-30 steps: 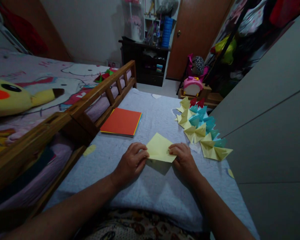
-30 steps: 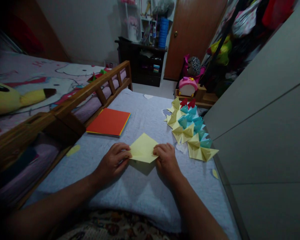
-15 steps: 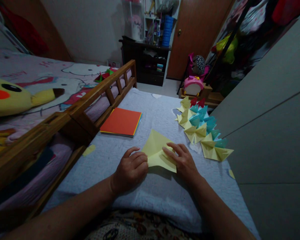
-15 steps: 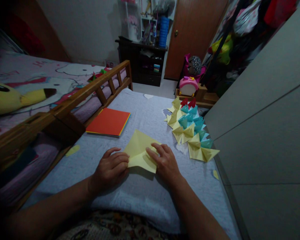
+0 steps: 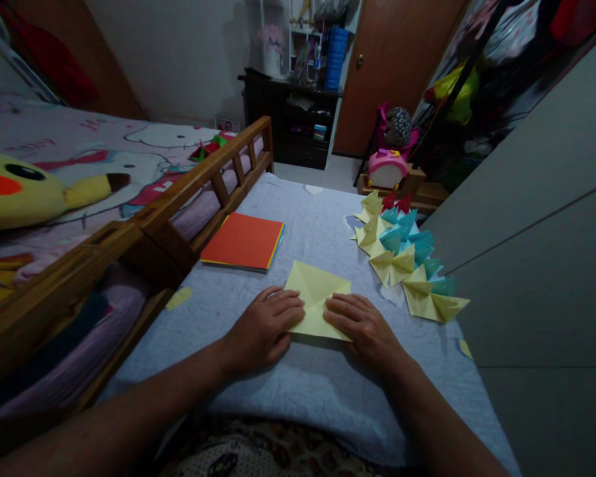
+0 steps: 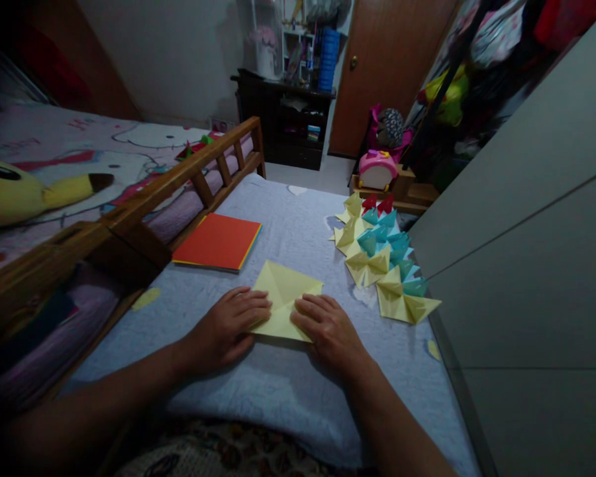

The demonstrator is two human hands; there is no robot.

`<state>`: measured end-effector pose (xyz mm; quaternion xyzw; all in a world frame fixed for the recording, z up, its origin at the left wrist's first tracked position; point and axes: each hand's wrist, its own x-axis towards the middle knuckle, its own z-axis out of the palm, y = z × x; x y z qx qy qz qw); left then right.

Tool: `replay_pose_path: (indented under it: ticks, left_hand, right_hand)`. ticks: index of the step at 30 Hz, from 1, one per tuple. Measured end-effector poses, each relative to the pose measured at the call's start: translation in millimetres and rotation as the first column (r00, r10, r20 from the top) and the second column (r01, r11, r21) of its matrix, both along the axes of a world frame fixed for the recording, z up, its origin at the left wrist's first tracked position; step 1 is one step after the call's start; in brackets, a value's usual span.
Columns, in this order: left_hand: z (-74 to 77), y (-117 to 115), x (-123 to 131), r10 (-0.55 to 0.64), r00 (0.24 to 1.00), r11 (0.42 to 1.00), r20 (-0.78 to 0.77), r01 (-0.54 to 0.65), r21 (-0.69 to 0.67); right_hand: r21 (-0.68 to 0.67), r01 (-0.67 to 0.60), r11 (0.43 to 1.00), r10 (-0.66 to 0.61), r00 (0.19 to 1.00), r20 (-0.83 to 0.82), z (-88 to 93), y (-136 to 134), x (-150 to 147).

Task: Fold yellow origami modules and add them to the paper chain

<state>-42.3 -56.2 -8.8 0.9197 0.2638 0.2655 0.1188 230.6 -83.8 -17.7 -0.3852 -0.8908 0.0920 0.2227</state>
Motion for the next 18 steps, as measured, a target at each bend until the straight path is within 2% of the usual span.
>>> replay_pose_path:
  ticks: [3,6,9,11,13,15,18]
  left_hand:
    - [3.4,12.2,-5.7,-0.073,0.994,0.997,-0.084,0.075,0.011]
    - [9.3,23.2,-6.5,-0.133,0.987,0.989,-0.084,0.138,0.045]
    - [16.0,30.2,-4.0,-0.172,0.981,0.985,-0.09,0.172,-0.006]
    - [19.1,33.7,-2.3,-0.159,0.981,0.986,-0.111,0.152,-0.065]
    - [19.8,37.6,-1.3,-0.123,0.987,0.983,-0.101,0.107,-0.15]
    - [17.9,42.4,-0.3,-0.08,0.996,0.951,-0.031,0.067,-0.303]
    - [10.5,49.5,2.2,-0.018,0.991,0.823,0.132,0.09,-0.561]
  right_hand:
    - [-0.017,-0.016,1.0,0.015,1.0,-0.015,1.2,-0.1,2.3]
    - [-0.036,-0.029,0.999,0.027,0.998,-0.056,5.8,-0.9,1.2]
    - [-0.077,0.003,0.997,-0.014,0.99,-0.14,11.6,-1.9,-1.0]
    - [-0.131,0.036,0.991,-0.064,0.975,-0.213,14.5,-2.0,-1.4]
    - [-0.2,0.062,0.978,-0.116,0.956,-0.271,15.9,-1.6,-0.3]
    - [-0.26,0.093,0.961,-0.17,0.942,-0.29,15.9,-0.9,1.4]
    - [-0.327,0.169,0.93,-0.268,0.92,-0.287,14.8,-0.1,2.9]
